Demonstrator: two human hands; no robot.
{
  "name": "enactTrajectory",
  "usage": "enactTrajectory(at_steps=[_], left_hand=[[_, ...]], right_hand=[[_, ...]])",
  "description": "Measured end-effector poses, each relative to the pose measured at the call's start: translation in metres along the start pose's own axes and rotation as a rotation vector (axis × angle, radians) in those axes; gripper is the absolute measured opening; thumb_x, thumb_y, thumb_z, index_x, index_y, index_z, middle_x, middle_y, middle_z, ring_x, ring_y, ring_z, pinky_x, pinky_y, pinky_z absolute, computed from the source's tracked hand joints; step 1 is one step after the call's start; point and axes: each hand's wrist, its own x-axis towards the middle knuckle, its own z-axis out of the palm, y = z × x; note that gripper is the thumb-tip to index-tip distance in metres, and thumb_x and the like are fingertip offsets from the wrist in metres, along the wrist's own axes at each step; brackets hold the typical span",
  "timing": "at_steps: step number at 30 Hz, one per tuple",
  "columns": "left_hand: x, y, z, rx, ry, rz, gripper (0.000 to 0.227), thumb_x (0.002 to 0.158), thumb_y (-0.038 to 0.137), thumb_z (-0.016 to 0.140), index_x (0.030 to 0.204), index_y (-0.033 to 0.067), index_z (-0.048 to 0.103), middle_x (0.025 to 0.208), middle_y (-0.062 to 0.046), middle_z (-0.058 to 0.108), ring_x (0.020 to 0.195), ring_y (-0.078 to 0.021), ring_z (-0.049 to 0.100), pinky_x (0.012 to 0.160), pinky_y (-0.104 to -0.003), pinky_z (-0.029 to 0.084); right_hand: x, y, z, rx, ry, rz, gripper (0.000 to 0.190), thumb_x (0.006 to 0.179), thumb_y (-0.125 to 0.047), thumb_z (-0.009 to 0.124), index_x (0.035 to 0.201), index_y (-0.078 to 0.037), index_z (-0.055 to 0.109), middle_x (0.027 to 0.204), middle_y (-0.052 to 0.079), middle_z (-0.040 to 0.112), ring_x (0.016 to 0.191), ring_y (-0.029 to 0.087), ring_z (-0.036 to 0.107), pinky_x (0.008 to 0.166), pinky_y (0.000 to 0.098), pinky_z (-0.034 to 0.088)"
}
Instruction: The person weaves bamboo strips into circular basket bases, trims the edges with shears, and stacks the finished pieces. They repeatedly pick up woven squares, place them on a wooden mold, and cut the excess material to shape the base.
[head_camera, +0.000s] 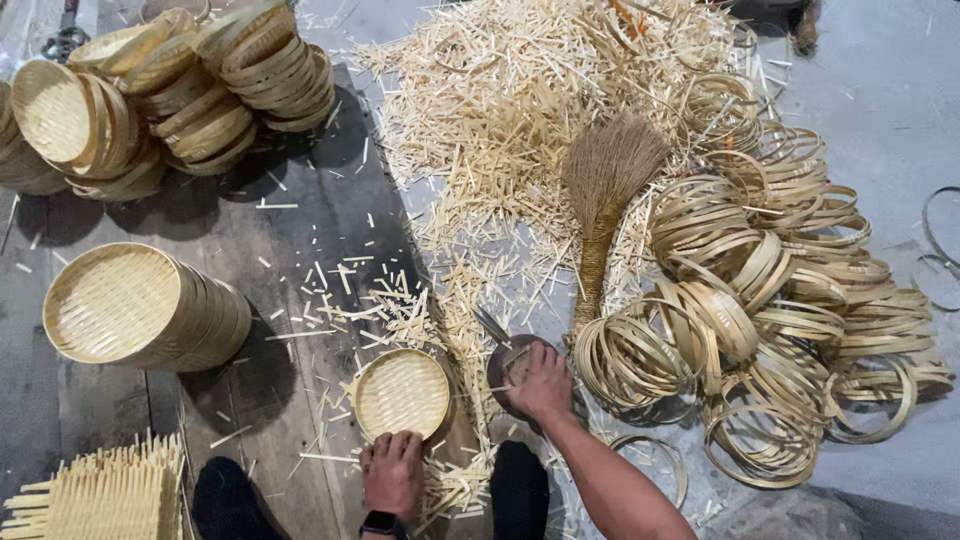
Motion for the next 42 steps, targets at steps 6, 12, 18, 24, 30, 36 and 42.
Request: enactTrajectory(at_steps=[6,12,18,24,30,36,42], left_hand=[[0.019,-0.049,-0.03,0.127,0.153,0.286,0.038,0.081,0.012,0.069,0.119,0.0157,0.069,0.104,-0.004,0.067,0.11,-0.0253,0.061,0.101,-0.049,0.04],[0.07,-0.078,-0.133,0.238,0.377,0.452,0.039,0.079,0.011,0.071,0.119,0.0155,0.071,0.103,-0.006,0.068,0.104,-0.0256,0.06,0.103,-0.049,0.039],[0.097,-0.115,-0.255,0.282,0.566,0.289,0.041,0.079,0.017,0.071,0.12,0.0173,0.073,0.102,-0.008,0.063,0.109,-0.0306,0.059,0.105,-0.049,0.039],[0.107,-0.192,-0.307,0.412,0.73,-0.001,0.015,0.092,0.014,0.069,0.105,0.0203,0.075,0.097,-0.002,0.068,0.104,-0.0267,0.062,0.1,-0.045,0.045],[0.108,-0.221,-0.289,0.45,0.631,-0.066,0.017,0.084,0.019,0.069,0.099,0.019,0.076,0.092,-0.004,0.068,0.1,-0.0275,0.063,0.099,-0.048,0.042],[0.119,-0.224,-0.262,0.394,0.538,-0.069,0.019,0.087,0.011,0.064,0.102,0.0164,0.075,0.094,-0.004,0.067,0.103,-0.027,0.063,0.099,-0.048,0.042],[0.122,-0.224,-0.261,0.378,0.494,-0.08,0.02,0.082,0.009,0.063,0.096,0.0163,0.075,0.093,-0.005,0.066,0.105,-0.0287,0.062,0.098,-0.051,0.042]], right_hand=[[0.0,-0.005,-0.011,-0.014,-0.098,0.035,0.097,0.079,-0.052,0.079,0.145,-0.002,0.03,0.142,0.022,0.04,0.135,0.039,0.036,0.11,0.0523,0.038],[-0.001,-0.004,-0.007,-0.001,-0.108,0.045,0.095,0.079,-0.051,0.076,0.148,-0.005,0.03,0.144,0.019,0.041,0.137,0.037,0.038,0.114,0.0493,0.038],[0.007,0.015,0.025,0.058,0.027,-0.006,0.095,0.072,-0.045,0.08,0.144,-0.001,0.037,0.143,0.024,0.044,0.137,0.044,0.039,0.112,0.0501,0.036],[0.012,0.028,0.037,0.032,0.116,-0.076,0.094,0.06,-0.031,0.08,0.141,-0.002,0.043,0.14,0.025,0.052,0.134,0.043,0.045,0.113,0.0472,0.037],[0.006,0.018,0.026,-0.004,0.09,-0.087,0.094,0.068,-0.046,0.082,0.141,-0.001,0.043,0.138,0.026,0.053,0.133,0.042,0.048,0.114,0.0481,0.041],[0.011,0.014,0.026,-0.049,0.051,-0.046,0.098,0.066,-0.05,0.085,0.138,-0.001,0.04,0.138,0.026,0.05,0.132,0.043,0.045,0.107,0.049,0.041],[0.014,0.025,0.04,-0.062,0.126,-0.132,0.098,0.067,-0.049,0.085,0.138,0.002,0.041,0.134,0.028,0.053,0.129,0.045,0.048,0.109,0.0494,0.042]])
